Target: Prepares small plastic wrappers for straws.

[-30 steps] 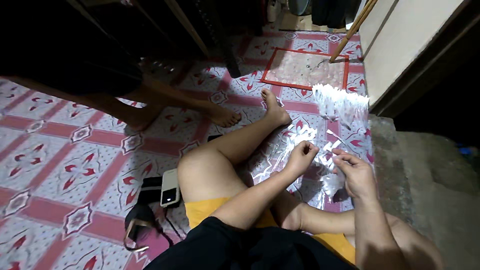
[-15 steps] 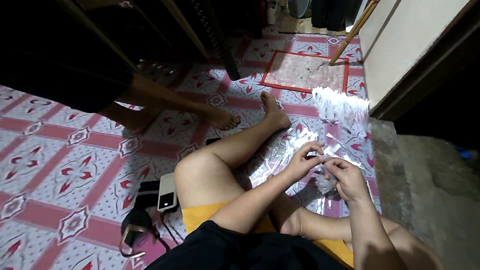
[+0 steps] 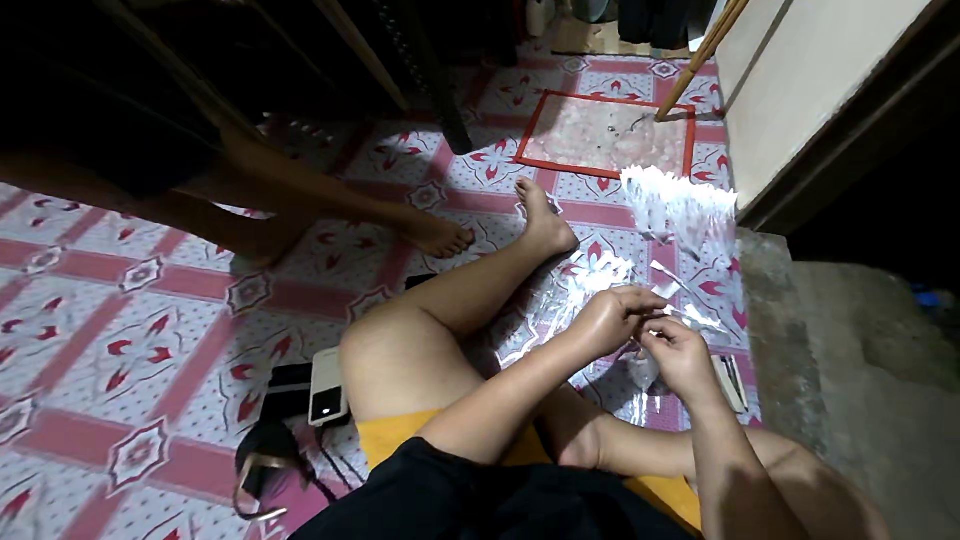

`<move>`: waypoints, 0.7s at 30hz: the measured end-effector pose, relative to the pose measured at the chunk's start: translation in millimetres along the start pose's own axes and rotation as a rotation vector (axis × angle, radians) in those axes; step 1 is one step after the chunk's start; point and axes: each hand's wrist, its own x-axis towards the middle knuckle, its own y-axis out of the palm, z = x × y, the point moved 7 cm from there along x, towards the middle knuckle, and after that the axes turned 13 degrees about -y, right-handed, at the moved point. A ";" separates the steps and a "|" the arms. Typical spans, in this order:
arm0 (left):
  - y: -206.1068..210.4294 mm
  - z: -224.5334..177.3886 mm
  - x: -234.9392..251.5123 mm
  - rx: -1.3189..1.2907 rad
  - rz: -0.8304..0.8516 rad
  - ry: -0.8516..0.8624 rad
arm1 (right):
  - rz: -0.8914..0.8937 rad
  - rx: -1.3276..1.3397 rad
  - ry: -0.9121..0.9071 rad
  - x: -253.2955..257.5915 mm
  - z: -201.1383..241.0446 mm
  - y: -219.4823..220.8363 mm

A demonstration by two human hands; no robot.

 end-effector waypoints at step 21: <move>89.1 174.4 171.2 0.435 -0.024 -0.495 | -0.081 -0.063 0.071 15.6 -34.8 -49.3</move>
